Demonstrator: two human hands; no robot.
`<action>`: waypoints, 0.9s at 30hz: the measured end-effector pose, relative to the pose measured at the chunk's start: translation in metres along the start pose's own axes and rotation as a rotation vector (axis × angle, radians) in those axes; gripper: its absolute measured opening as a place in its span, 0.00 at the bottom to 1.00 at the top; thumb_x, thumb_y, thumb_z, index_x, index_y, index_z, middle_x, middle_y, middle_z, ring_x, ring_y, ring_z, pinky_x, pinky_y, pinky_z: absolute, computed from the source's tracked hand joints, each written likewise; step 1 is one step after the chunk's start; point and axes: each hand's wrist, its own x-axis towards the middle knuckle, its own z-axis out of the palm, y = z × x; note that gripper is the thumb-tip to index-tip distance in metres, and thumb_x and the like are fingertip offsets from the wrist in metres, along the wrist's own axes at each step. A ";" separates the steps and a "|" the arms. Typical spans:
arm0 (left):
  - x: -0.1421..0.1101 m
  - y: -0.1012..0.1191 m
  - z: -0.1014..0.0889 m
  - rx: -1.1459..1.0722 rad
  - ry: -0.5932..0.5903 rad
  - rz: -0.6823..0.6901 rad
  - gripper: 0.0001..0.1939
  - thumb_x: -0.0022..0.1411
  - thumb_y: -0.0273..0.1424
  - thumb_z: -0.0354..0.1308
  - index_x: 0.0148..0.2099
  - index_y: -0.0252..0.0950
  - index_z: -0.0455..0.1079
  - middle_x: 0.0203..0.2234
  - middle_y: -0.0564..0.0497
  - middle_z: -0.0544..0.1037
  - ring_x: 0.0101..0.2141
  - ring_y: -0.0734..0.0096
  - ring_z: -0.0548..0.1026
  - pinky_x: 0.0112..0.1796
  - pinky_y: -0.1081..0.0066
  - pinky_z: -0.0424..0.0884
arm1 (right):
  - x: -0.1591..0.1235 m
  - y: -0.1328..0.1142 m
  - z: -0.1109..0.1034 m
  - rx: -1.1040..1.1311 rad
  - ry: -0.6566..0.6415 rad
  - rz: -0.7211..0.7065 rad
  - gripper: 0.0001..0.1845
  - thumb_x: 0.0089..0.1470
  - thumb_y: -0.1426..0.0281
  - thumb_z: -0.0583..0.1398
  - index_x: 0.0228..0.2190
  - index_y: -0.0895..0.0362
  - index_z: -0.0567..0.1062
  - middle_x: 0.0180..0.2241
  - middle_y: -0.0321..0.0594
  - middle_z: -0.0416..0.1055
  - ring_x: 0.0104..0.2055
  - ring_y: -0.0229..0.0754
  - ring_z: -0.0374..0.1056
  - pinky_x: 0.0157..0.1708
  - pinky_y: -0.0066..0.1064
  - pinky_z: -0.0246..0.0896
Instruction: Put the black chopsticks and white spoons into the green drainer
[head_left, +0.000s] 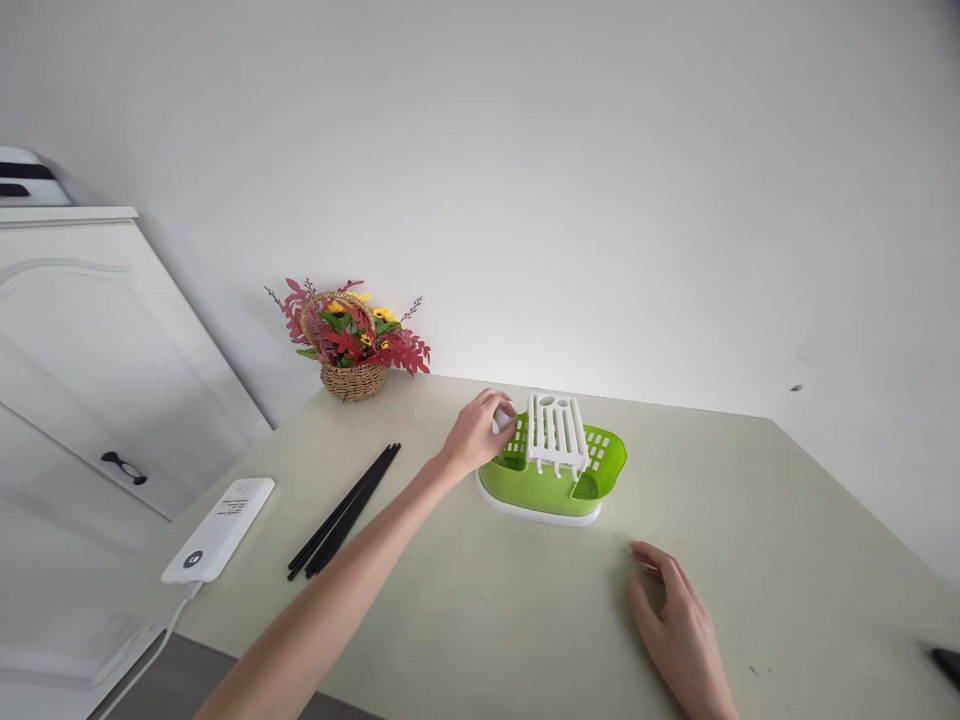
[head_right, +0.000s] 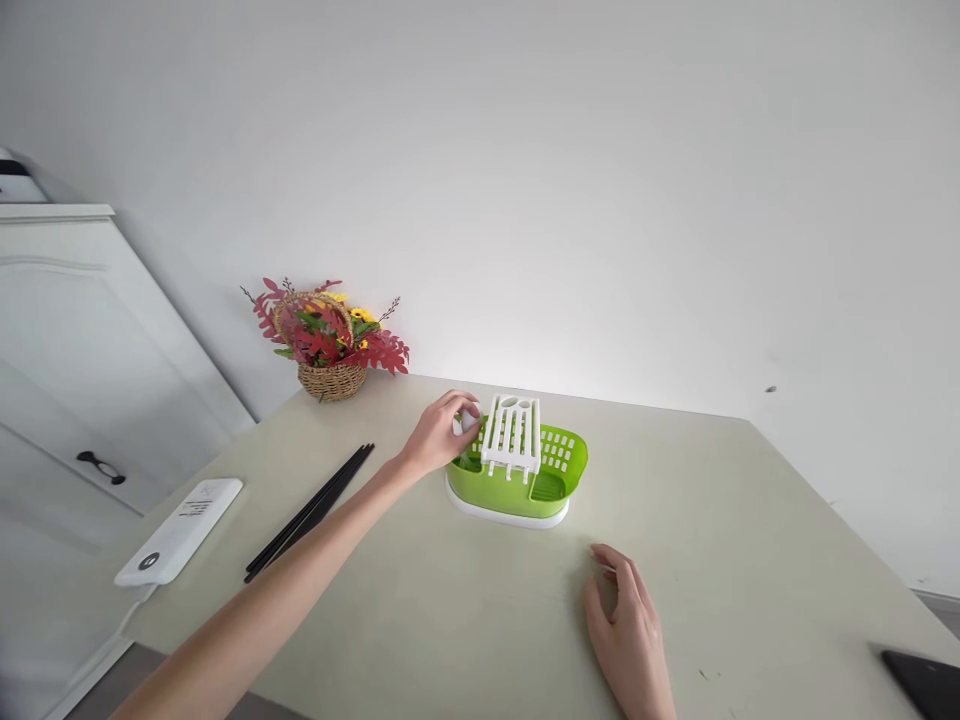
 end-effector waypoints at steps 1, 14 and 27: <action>0.000 0.000 0.000 0.004 0.001 -0.001 0.05 0.64 0.26 0.62 0.39 0.40 0.69 0.43 0.49 0.78 0.44 0.63 0.78 0.46 0.64 0.74 | 0.000 0.000 0.000 -0.002 0.003 -0.004 0.22 0.61 0.55 0.53 0.52 0.49 0.71 0.55 0.43 0.73 0.54 0.51 0.71 0.43 0.40 0.68; 0.011 0.010 -0.006 0.162 -0.145 -0.049 0.08 0.60 0.31 0.64 0.41 0.42 0.69 0.37 0.53 0.79 0.32 0.65 0.77 0.32 0.68 0.70 | 0.000 -0.004 0.000 -0.003 0.005 -0.009 0.22 0.61 0.56 0.54 0.52 0.51 0.72 0.55 0.45 0.74 0.54 0.53 0.72 0.48 0.43 0.68; 0.012 0.005 0.000 0.147 -0.032 -0.091 0.07 0.60 0.30 0.64 0.42 0.40 0.75 0.40 0.50 0.83 0.38 0.61 0.81 0.40 0.65 0.74 | 0.004 -0.005 0.002 0.026 0.037 -0.011 0.21 0.59 0.56 0.55 0.50 0.50 0.74 0.53 0.45 0.76 0.51 0.51 0.74 0.46 0.41 0.71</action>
